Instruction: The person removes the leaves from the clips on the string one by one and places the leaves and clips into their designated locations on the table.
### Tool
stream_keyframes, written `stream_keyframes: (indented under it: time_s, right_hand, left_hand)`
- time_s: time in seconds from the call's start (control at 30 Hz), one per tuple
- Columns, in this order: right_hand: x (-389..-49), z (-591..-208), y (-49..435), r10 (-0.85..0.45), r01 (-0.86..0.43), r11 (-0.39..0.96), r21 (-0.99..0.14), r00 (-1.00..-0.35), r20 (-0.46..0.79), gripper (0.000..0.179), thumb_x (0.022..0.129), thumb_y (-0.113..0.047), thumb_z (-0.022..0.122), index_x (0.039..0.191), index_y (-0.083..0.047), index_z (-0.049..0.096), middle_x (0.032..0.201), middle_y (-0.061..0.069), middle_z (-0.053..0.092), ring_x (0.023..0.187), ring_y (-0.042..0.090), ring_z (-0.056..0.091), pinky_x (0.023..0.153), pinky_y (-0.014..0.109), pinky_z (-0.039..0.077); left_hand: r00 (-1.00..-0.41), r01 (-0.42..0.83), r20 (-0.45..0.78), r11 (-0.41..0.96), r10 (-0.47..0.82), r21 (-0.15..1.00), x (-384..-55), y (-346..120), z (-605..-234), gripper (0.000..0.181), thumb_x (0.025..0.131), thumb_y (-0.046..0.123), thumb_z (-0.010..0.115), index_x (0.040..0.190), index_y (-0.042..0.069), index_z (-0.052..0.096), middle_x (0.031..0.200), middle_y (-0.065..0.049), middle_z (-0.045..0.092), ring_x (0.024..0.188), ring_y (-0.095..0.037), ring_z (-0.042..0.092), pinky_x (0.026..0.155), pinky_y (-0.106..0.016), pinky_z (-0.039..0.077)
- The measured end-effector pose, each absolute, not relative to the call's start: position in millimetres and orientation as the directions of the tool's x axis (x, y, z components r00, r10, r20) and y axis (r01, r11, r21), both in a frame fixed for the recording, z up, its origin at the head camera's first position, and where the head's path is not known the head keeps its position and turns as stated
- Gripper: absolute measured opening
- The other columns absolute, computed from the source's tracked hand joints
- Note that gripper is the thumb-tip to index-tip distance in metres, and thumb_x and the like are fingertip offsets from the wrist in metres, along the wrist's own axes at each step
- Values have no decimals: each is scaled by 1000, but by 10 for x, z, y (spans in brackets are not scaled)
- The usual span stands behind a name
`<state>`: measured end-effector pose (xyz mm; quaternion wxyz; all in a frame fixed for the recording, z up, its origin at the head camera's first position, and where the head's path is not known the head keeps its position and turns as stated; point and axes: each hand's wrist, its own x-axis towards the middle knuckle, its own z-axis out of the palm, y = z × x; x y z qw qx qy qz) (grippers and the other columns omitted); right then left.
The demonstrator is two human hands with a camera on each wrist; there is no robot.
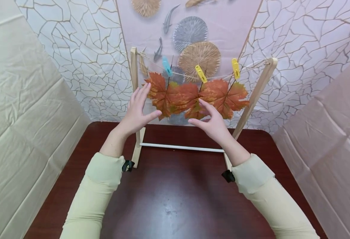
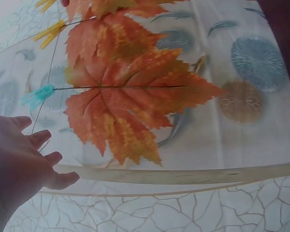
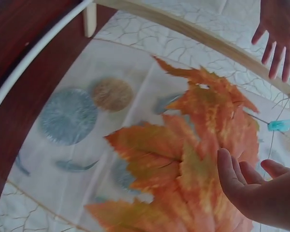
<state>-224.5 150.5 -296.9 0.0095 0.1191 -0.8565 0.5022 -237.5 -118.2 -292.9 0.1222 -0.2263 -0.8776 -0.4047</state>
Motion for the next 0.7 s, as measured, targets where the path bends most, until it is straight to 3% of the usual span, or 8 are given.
stream_keyframes:
  time_s: [0.13,0.33,0.53,0.7]
  right_hand:
    - [-2325,-2859,1372,-191,-211,449,-868,-972,138,74,85,-30,69,147,-22,30,148,6,37,129,27,42,93,47,47]
    - [-2453,-2710,1195,-172,-211,395,-894,-973,154,71,86,-30,67,146,-24,32,148,4,38,126,24,46,94,44,45]
    - [-2611,-2615,1023,-166,-182,309,-933,-977,135,68,86,-31,66,145,-24,34,147,3,38,124,22,46,99,43,43]
    - [-2718,-2574,910,-153,-161,288,-944,-981,121,70,85,-33,67,145,-22,33,146,3,40,122,20,48,97,39,46]
  left_hand:
    - [-865,501,416,509,279,700,-2449,-1177,-2816,117,65,90,39,151,15,11,158,-6,9,144,-29,-1,112,-60,4]
    - [-874,481,399,388,276,786,-2561,-1146,-2650,98,78,72,50,151,20,10,158,-3,8,144,-22,2,114,-55,11]
    - [-877,476,400,376,265,795,-2632,-1119,-2526,92,81,66,52,151,21,14,158,2,11,143,-18,3,115,-52,11]
    - [-880,471,401,356,256,807,-2683,-1080,-2447,79,88,50,53,151,22,15,157,3,16,144,-16,7,116,-48,13]
